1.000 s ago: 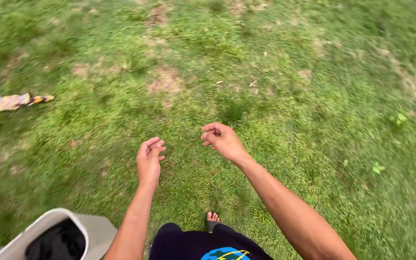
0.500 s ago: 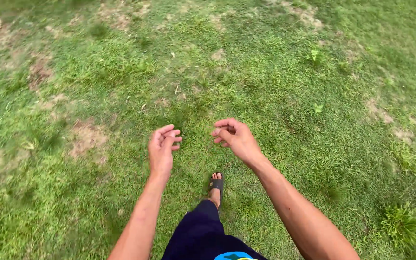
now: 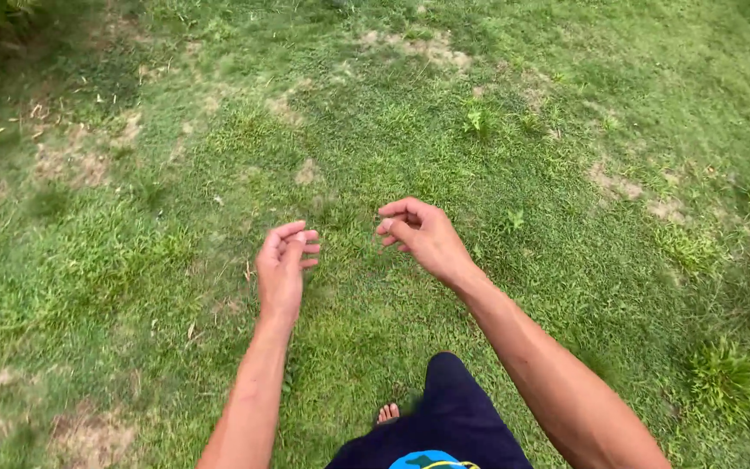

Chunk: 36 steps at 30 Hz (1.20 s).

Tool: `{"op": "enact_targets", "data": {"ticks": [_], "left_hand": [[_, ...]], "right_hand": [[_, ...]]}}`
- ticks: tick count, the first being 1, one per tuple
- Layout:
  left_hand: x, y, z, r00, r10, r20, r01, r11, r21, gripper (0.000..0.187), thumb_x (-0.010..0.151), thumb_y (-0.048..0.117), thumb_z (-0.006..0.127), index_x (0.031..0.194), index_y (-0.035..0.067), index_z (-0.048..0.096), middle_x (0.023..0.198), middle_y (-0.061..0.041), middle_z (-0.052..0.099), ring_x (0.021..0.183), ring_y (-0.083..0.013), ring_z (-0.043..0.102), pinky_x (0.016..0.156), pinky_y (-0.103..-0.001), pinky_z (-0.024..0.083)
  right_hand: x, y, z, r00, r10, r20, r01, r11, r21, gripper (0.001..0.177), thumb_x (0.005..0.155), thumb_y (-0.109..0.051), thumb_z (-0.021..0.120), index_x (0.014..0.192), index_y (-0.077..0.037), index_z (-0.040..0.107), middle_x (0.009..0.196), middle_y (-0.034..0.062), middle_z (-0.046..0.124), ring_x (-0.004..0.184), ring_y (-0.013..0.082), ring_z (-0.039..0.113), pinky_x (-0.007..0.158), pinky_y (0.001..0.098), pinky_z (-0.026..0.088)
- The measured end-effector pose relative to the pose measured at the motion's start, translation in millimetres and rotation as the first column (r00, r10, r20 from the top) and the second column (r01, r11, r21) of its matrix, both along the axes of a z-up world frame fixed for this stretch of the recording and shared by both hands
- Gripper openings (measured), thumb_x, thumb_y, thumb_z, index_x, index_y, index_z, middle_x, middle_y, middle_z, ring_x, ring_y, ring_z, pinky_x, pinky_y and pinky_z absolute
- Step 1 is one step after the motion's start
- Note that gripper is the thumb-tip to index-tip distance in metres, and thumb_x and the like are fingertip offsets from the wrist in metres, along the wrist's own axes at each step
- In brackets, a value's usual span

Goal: Collecting dried clothes from a clothesline and placing them into a laundry basket on the grass.

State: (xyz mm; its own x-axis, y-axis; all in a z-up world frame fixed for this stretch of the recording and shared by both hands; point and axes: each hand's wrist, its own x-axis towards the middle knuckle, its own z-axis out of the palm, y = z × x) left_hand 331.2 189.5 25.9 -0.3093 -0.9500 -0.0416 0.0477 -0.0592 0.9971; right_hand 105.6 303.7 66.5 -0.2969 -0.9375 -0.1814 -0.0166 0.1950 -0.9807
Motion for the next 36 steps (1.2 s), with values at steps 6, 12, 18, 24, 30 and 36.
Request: {"op": "enact_targets", "data": {"ticks": [6, 12, 18, 24, 30, 36], "left_hand": [[-144, -135, -9, 0.993, -0.116, 0.030, 0.117, 0.992, -0.036, 0.024, 0.103, 0.014, 0.056, 0.124, 0.004, 0.062, 0.111, -0.010, 0.074, 0.092, -0.0157, 0.070, 0.076, -0.029, 0.057], [-292, -276, -21, 0.992, -0.114, 0.053, 0.117, 0.991, -0.061, 0.025, 0.103, 0.015, 0.055, 0.124, 0.004, 0.062, 0.111, -0.010, 0.074, 0.092, -0.0157, 0.070, 0.076, -0.031, 0.057], [-401, -410, 24, 0.993, -0.114, 0.043, 0.118, 0.986, -0.118, 0.028, 0.101, 0.017, 0.055, 0.125, 0.004, 0.061, 0.113, -0.009, 0.074, 0.093, -0.0150, 0.071, 0.077, -0.030, 0.057], [-492, -558, 9, 0.992, -0.126, 0.015, 0.127, 0.989, -0.074, 0.029, 0.101, 0.019, 0.057, 0.125, 0.004, 0.062, 0.112, -0.009, 0.074, 0.092, -0.0154, 0.071, 0.076, -0.030, 0.056], [-591, -705, 55, 0.978, -0.208, 0.000, 0.206, 0.968, -0.145, 0.030, 0.100, 0.018, 0.058, 0.127, 0.004, 0.062, 0.114, -0.009, 0.073, 0.094, -0.0152, 0.070, 0.078, -0.030, 0.056], [-700, -829, 138, 0.948, -0.318, 0.032, 0.313, 0.908, -0.279, 0.029, 0.102, 0.019, 0.058, 0.126, 0.004, 0.060, 0.114, -0.008, 0.072, 0.095, -0.0144, 0.070, 0.078, -0.029, 0.057]], "right_hand": [[-127, -127, -30, 0.996, -0.072, 0.044, 0.073, 0.997, -0.040, 0.025, 0.099, -0.013, 0.059, 0.122, -0.005, 0.065, 0.104, 0.0065, 0.077, 0.090, 0.0128, 0.074, 0.074, 0.0279, 0.057], [-281, -284, -34, 0.996, -0.092, 0.012, 0.092, 0.992, -0.087, 0.026, 0.098, -0.012, 0.061, 0.123, -0.004, 0.065, 0.105, 0.0072, 0.076, 0.089, 0.0143, 0.073, 0.074, 0.0280, 0.057], [-387, -418, -2, 0.996, -0.092, -0.004, 0.091, 0.989, -0.119, 0.026, 0.100, -0.013, 0.061, 0.124, -0.004, 0.065, 0.105, 0.0077, 0.077, 0.089, 0.0138, 0.073, 0.075, 0.0282, 0.057], [-477, -561, -10, 0.995, -0.098, 0.015, 0.100, 0.986, -0.130, 0.025, 0.098, -0.013, 0.061, 0.121, -0.004, 0.066, 0.104, 0.0080, 0.078, 0.089, 0.0133, 0.074, 0.074, 0.0280, 0.058], [-561, -708, 30, 0.990, -0.140, 0.031, 0.143, 0.965, -0.220, 0.025, 0.098, -0.013, 0.062, 0.121, -0.003, 0.066, 0.103, 0.0068, 0.076, 0.087, 0.0131, 0.073, 0.073, 0.0273, 0.056], [-652, -821, 123, 0.980, -0.195, -0.031, 0.164, 0.889, -0.427, 0.025, 0.099, -0.012, 0.063, 0.122, -0.003, 0.063, 0.103, 0.0057, 0.075, 0.087, 0.0116, 0.072, 0.072, 0.0259, 0.058]]}}
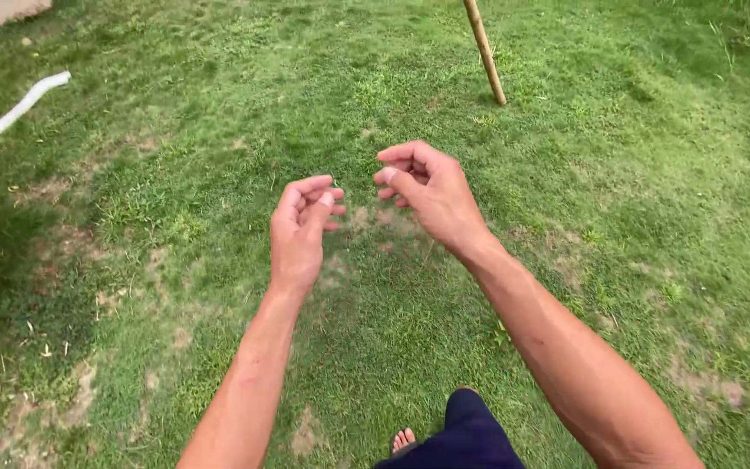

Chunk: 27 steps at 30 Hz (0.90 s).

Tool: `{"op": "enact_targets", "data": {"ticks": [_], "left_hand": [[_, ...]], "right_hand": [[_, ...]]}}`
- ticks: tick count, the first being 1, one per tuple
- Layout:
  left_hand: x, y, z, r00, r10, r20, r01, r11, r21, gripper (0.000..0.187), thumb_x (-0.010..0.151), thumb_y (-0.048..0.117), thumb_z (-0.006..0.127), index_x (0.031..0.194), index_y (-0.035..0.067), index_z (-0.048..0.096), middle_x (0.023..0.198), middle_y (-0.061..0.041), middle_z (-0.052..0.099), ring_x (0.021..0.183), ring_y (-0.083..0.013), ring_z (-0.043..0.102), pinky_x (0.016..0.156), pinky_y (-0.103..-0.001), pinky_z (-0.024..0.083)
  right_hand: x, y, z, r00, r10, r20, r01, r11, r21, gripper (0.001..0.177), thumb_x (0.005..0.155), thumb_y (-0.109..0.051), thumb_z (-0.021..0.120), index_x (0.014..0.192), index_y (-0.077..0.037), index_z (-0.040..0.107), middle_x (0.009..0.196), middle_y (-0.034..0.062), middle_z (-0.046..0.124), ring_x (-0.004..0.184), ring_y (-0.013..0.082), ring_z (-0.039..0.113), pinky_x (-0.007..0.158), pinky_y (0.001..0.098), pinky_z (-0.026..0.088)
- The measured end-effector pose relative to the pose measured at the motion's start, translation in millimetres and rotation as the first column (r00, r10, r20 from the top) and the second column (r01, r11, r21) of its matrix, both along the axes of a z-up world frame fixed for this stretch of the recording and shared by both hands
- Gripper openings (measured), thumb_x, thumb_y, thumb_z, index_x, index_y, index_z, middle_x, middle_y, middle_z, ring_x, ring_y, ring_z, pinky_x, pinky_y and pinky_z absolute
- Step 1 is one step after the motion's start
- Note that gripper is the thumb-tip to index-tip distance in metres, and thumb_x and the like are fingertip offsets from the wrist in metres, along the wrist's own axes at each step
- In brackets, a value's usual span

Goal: Collecting dried clothes from a clothesline and placing them into a laundry basket on the grass.

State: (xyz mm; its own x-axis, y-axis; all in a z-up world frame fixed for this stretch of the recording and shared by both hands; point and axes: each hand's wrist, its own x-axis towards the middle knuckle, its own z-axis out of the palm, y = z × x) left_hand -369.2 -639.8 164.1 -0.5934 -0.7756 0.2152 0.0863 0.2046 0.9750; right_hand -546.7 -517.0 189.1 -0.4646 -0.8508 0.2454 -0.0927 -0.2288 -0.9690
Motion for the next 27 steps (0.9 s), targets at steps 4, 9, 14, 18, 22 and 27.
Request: {"op": "enact_targets", "data": {"ticks": [4, 9, 14, 18, 22, 27], "left_hand": [[-71, -82, 46, 0.996, -0.021, -0.091, 0.008, 0.990, -0.140, 0.029, 0.102, 0.019, 0.060, 0.128, 0.005, 0.060, 0.116, -0.007, 0.071, 0.097, -0.0135, 0.069, 0.080, -0.029, 0.057], [-146, -185, 72, 0.982, 0.078, -0.174, -0.127, 0.947, -0.294, 0.026, 0.101, 0.015, 0.063, 0.125, 0.006, 0.059, 0.115, -0.003, 0.068, 0.097, -0.0109, 0.067, 0.078, -0.028, 0.057], [-209, -293, 115, 0.952, 0.184, -0.245, -0.270, 0.883, -0.384, 0.026, 0.101, 0.015, 0.064, 0.125, 0.007, 0.059, 0.114, -0.002, 0.067, 0.096, -0.0101, 0.067, 0.077, -0.027, 0.057], [-235, -372, 159, 0.896, 0.311, -0.318, -0.413, 0.847, -0.336, 0.025, 0.100, 0.017, 0.065, 0.123, 0.008, 0.060, 0.111, -0.001, 0.067, 0.092, -0.0095, 0.067, 0.074, -0.026, 0.058], [-257, -447, 163, 0.841, 0.443, -0.310, -0.538, 0.742, -0.399, 0.030, 0.096, 0.014, 0.067, 0.124, 0.007, 0.060, 0.116, -0.003, 0.066, 0.095, -0.0115, 0.063, 0.075, -0.029, 0.058], [-271, -536, 148, 0.725, 0.609, -0.322, -0.671, 0.517, -0.532, 0.045, 0.091, 0.015, 0.076, 0.130, 0.005, 0.057, 0.125, -0.011, 0.061, 0.108, -0.0206, 0.063, 0.098, -0.037, 0.055]], "right_hand": [[-67, -82, 40, 0.998, -0.021, -0.064, 0.017, 0.997, -0.072, 0.024, 0.099, -0.012, 0.064, 0.122, -0.003, 0.064, 0.102, 0.0059, 0.075, 0.087, 0.0116, 0.072, 0.072, 0.0258, 0.058], [-152, -184, 70, 0.987, 0.008, -0.160, -0.030, 0.991, -0.132, 0.024, 0.101, -0.013, 0.063, 0.122, -0.004, 0.063, 0.102, 0.0044, 0.074, 0.086, 0.0109, 0.073, 0.071, 0.0254, 0.059], [-241, -300, 117, 0.963, 0.079, -0.259, -0.129, 0.975, -0.181, 0.024, 0.100, -0.014, 0.063, 0.122, -0.005, 0.062, 0.101, 0.0041, 0.073, 0.083, 0.0108, 0.073, 0.068, 0.0262, 0.059], [-292, -397, 173, 0.950, 0.146, -0.275, -0.227, 0.930, -0.290, 0.024, 0.101, -0.015, 0.064, 0.122, -0.005, 0.060, 0.102, 0.0047, 0.072, 0.084, 0.0112, 0.073, 0.066, 0.0264, 0.059], [-315, -475, 197, 0.956, 0.152, -0.250, -0.225, 0.929, -0.295, 0.027, 0.099, -0.016, 0.064, 0.123, -0.006, 0.060, 0.103, 0.0046, 0.072, 0.082, 0.0119, 0.072, 0.063, 0.0270, 0.058], [-316, -566, 179, 0.940, 0.215, -0.266, -0.255, 0.959, -0.123, 0.036, 0.095, -0.021, 0.068, 0.126, -0.007, 0.058, 0.103, 0.0036, 0.068, 0.083, 0.0118, 0.072, 0.062, 0.0281, 0.058]]}}
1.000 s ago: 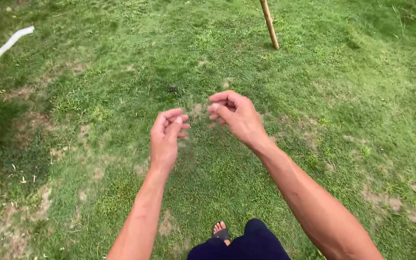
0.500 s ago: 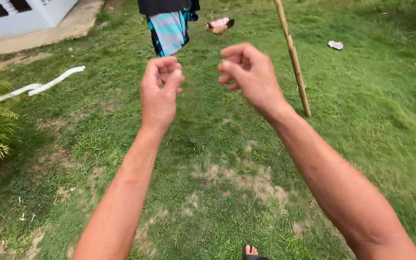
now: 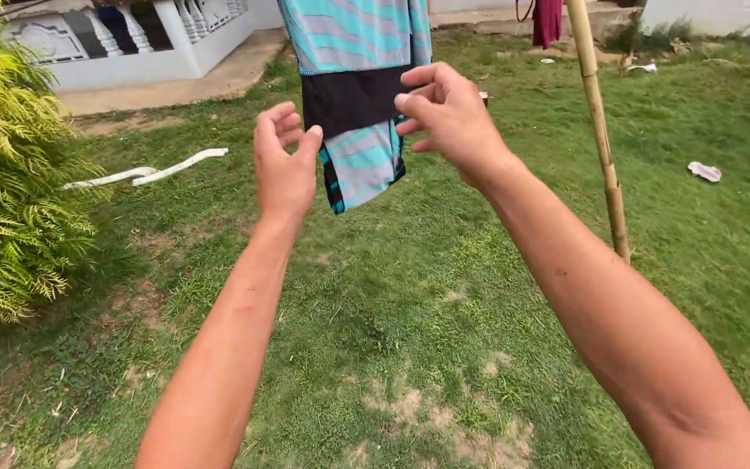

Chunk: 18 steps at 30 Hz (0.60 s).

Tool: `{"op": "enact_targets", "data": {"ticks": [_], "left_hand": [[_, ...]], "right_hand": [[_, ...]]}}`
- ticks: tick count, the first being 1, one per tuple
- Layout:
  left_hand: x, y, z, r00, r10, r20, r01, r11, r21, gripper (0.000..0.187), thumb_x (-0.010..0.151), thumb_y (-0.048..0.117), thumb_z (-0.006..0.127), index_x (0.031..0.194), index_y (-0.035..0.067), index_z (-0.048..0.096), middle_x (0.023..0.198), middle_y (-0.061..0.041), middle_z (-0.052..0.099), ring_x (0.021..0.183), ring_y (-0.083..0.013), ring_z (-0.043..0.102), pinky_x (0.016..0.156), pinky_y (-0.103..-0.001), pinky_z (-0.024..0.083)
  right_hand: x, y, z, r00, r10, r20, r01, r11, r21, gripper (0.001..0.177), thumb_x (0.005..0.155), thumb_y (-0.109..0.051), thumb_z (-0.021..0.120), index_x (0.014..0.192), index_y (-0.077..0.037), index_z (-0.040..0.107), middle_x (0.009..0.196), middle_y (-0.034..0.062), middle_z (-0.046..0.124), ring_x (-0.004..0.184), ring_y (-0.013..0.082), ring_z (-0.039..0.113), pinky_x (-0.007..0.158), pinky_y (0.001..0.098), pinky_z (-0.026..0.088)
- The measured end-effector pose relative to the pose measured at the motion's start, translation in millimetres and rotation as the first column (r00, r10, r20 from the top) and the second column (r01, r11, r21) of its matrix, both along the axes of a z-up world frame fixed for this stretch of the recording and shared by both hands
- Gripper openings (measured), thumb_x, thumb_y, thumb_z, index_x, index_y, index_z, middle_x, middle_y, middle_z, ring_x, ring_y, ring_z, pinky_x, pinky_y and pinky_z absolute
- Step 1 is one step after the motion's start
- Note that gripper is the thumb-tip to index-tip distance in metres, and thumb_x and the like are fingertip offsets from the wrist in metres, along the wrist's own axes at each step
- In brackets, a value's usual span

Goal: Collecting dried clothes from a clothesline and placing them into a laundry basket on the grass.

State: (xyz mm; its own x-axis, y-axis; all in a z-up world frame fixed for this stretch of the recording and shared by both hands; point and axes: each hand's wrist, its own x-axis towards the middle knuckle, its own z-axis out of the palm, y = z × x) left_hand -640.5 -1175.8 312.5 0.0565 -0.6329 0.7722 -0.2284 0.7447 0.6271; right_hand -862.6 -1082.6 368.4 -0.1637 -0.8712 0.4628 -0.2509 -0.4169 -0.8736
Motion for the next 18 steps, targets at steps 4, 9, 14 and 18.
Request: {"op": "enact_targets", "data": {"ticks": [4, 9, 14, 18], "left_hand": [[-18, -61, -17, 0.998, -0.061, -0.020, 0.064, 0.971, 0.229, 0.049, 0.089, 0.021, 0.075, 0.130, 0.006, 0.054, 0.128, -0.010, 0.061, 0.110, -0.0210, 0.065, 0.095, -0.038, 0.055], [-39, -105, -23, 0.976, 0.205, 0.074, -0.212, 0.970, 0.115, 0.037, 0.091, 0.029, 0.075, 0.114, 0.003, 0.062, 0.105, -0.012, 0.072, 0.095, -0.0246, 0.070, 0.084, -0.041, 0.054], [-85, -58, -24, 0.965, 0.169, 0.202, -0.184, 0.981, 0.059, 0.029, 0.102, 0.030, 0.063, 0.092, 0.003, 0.060, 0.080, -0.017, 0.068, 0.074, -0.0358, 0.067, 0.067, -0.049, 0.049], [-129, -36, -66, 0.878, 0.176, 0.446, -0.207, 0.978, 0.023, 0.022, 0.098, 0.024, 0.063, 0.097, 0.002, 0.060, 0.088, -0.022, 0.067, 0.084, -0.0462, 0.063, 0.069, -0.056, 0.046]], "right_hand": [[-6, -48, -6, 0.998, 0.058, -0.028, -0.057, 0.997, 0.042, 0.039, 0.094, -0.021, 0.068, 0.128, -0.007, 0.057, 0.105, 0.0034, 0.068, 0.085, 0.0120, 0.072, 0.061, 0.0286, 0.058], [-15, -99, 7, 0.991, 0.128, -0.035, -0.126, 0.991, 0.039, 0.039, 0.095, -0.024, 0.068, 0.129, -0.007, 0.058, 0.105, 0.0033, 0.069, 0.086, 0.0112, 0.072, 0.063, 0.0282, 0.059], [-26, -159, -11, 0.970, 0.106, -0.221, -0.126, 0.989, -0.080, 0.051, 0.094, -0.029, 0.073, 0.133, -0.004, 0.052, 0.107, 0.0102, 0.069, 0.089, 0.0187, 0.072, 0.068, 0.0355, 0.059], [-28, -209, -52, 0.898, -0.104, -0.428, -0.062, 0.932, -0.357, 0.061, 0.097, -0.031, 0.074, 0.134, 0.005, 0.043, 0.096, 0.0287, 0.068, 0.085, 0.0419, 0.070, 0.070, 0.0493, 0.054]]}}
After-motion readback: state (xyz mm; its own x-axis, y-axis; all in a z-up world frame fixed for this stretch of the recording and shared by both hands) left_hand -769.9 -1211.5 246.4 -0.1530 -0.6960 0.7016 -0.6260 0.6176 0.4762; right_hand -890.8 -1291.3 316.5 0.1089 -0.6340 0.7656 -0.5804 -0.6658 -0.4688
